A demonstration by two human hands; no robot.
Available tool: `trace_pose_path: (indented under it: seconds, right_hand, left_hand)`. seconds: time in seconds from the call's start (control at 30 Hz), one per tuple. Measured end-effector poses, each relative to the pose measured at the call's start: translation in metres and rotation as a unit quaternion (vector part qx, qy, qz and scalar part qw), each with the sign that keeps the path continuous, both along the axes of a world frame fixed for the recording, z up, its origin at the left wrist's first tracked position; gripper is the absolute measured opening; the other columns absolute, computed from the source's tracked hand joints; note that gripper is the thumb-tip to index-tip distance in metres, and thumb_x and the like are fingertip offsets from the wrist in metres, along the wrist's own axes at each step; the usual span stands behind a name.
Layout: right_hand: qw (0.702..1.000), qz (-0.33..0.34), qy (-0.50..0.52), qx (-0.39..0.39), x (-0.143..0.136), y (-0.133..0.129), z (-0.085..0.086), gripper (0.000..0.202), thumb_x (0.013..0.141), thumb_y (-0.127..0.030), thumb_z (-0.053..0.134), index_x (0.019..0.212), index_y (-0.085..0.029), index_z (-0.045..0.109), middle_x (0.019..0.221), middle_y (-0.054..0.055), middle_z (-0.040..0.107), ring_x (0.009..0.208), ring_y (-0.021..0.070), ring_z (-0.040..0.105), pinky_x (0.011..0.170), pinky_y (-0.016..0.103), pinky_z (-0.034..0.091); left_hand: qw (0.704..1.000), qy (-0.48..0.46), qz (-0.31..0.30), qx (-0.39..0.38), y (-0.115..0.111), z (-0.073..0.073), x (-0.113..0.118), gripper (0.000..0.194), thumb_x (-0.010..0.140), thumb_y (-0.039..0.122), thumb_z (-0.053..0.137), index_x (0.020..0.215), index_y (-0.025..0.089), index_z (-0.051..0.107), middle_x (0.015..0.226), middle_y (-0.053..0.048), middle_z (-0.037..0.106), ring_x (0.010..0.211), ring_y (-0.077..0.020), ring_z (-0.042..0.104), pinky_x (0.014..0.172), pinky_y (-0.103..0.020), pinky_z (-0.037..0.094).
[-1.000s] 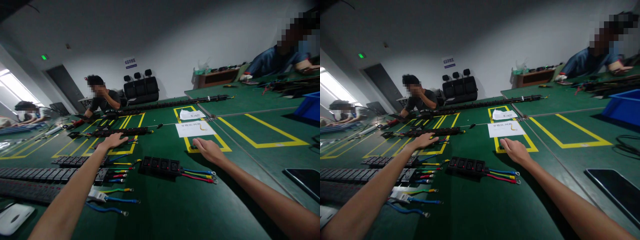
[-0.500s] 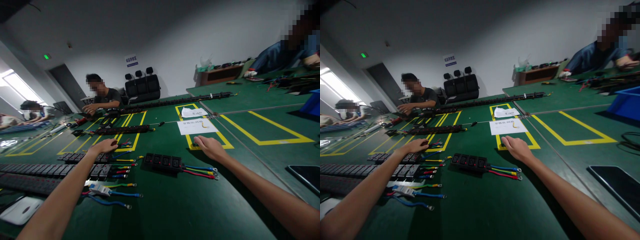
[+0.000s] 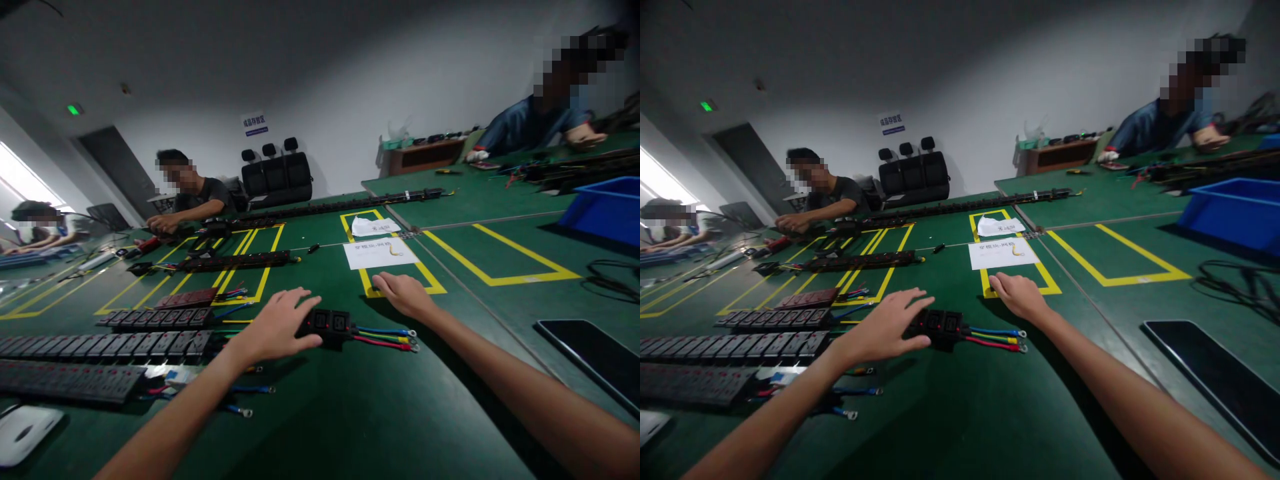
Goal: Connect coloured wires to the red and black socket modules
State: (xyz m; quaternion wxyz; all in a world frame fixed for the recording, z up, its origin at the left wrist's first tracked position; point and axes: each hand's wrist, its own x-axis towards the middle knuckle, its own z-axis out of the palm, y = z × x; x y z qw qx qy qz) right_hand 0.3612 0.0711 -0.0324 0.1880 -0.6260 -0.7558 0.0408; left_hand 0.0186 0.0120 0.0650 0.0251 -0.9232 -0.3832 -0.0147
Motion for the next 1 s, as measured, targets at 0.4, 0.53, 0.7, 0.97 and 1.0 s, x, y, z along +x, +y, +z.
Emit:
trace_pose_path:
  seconds: [0.4,0.53,0.7,0.97,1.0]
  right_hand:
    - [1.000,0.016,-0.015,-0.005,0.000,-0.001,0.001,0.050,0.109,-0.051,0.027,0.088,-0.024,0.063,0.080,0.007,0.071,0.070,0.0214,0.063,0.062,0.030,0.024]
    - [1.000,0.005,-0.022,-0.015,0.000,-0.003,0.005,0.048,0.109,-0.049,0.028,0.086,-0.024,0.062,0.079,0.006,0.070,0.071,0.0212,0.063,0.061,0.030,0.024]
    - [0.999,-0.004,-0.036,-0.026,0.001,-0.004,0.003,0.045,0.108,-0.050,0.029,0.088,-0.024,0.061,0.077,0.006,0.070,0.070,0.0225,0.064,0.060,0.030,0.024]
    - [0.998,-0.006,-0.064,-0.026,0.001,-0.005,0.001,0.044,0.108,-0.049,0.030,0.093,-0.024,0.063,0.081,0.007,0.072,0.072,0.0230,0.064,0.060,0.030,0.023]
    - [0.997,-0.008,-0.066,-0.025,0.001,-0.006,0.002,0.044,0.108,-0.049,0.030,0.094,-0.024,0.063,0.082,0.007,0.072,0.072,0.0229,0.064,0.060,0.030,0.022]
  left_hand:
    - [0.996,-0.011,0.039,0.082,-0.014,-0.053,0.018,0.059,0.096,0.021,0.063,0.153,0.022,0.049,0.138,-0.016,0.062,0.130,-0.0320,0.058,0.118,-0.057,0.040]
    - [0.992,-0.052,0.070,0.097,-0.012,-0.061,0.003,0.065,0.093,0.017,0.057,0.156,0.020,0.045,0.144,-0.017,0.059,0.137,-0.0334,0.054,0.122,-0.060,0.036]
    - [0.990,-0.082,0.079,0.084,-0.015,-0.068,0.002,0.064,0.099,0.035,0.057,0.159,0.018,0.041,0.155,-0.018,0.052,0.149,-0.0340,0.043,0.127,-0.059,0.029]
    - [0.987,-0.093,0.094,0.086,-0.015,-0.070,0.008,0.059,0.102,0.044,0.054,0.156,0.019,0.047,0.150,-0.017,0.056,0.145,-0.0337,0.047,0.126,-0.059,0.029]
    - [0.987,-0.094,0.094,0.087,-0.015,-0.070,0.009,0.059,0.102,0.043,0.054,0.155,0.019,0.048,0.149,-0.017,0.056,0.144,-0.0339,0.048,0.125,-0.059,0.030]
